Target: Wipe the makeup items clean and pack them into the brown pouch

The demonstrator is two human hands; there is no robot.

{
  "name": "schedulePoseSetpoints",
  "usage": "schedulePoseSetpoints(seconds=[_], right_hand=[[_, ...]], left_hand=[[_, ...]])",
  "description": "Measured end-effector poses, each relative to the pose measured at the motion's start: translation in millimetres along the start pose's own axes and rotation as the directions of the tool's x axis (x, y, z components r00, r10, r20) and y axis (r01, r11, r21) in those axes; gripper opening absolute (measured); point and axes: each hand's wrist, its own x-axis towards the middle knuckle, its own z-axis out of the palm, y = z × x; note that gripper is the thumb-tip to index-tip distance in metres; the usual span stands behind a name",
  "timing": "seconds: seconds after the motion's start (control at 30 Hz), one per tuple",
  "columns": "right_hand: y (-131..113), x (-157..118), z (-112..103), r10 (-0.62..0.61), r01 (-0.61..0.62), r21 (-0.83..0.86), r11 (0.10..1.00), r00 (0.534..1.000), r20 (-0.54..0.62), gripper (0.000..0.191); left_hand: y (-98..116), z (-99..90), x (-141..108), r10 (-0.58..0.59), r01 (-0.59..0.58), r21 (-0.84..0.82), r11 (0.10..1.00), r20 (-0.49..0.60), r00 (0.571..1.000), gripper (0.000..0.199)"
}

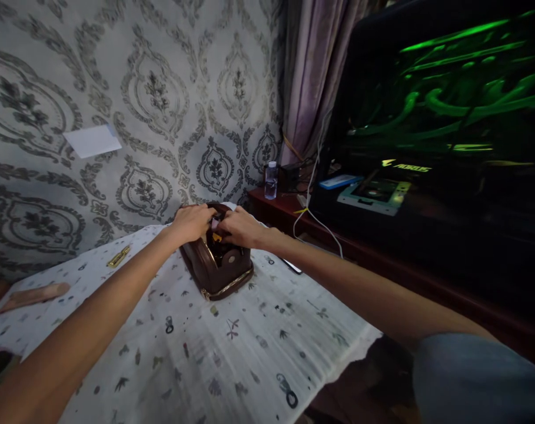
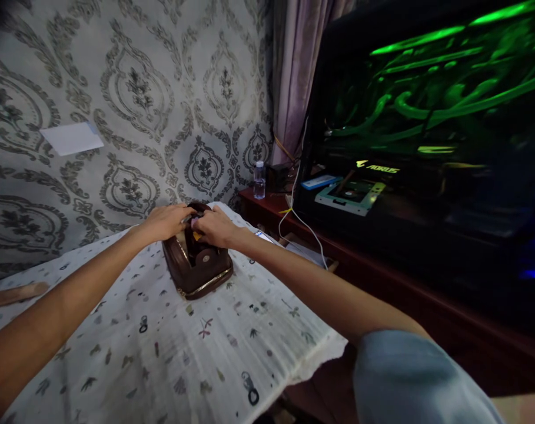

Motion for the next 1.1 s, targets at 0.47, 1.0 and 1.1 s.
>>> schedulePoseSetpoints(seconds=[0.47,1.0,1.1], right_hand=[[-26.7,-115.3,34.7,0.373,0.022,0.573,0.819,0.739,-0.561,0.019],[-165.9,-65.2,115.0,-0.200,0.269,0.730,0.629,0.963,-0.182,0.025],[-194.8,-46.9,118.1,-0.269,0.263,0.769,0.582,0.955,-0.123,0.024]], left_hand=[[-16.4,47.3,-133.8,-0.218,0.085,-0.454,0.887,-0.251,0.943,0.031],[-32.4,127.0,-294.6,-0.519,0.586,-0.302,0.752,0.278,0.809,0.032],[-40.4,134.2,-317.7,-0.572,0.625,-0.297,0.722,0.254,0.780,0.033]])
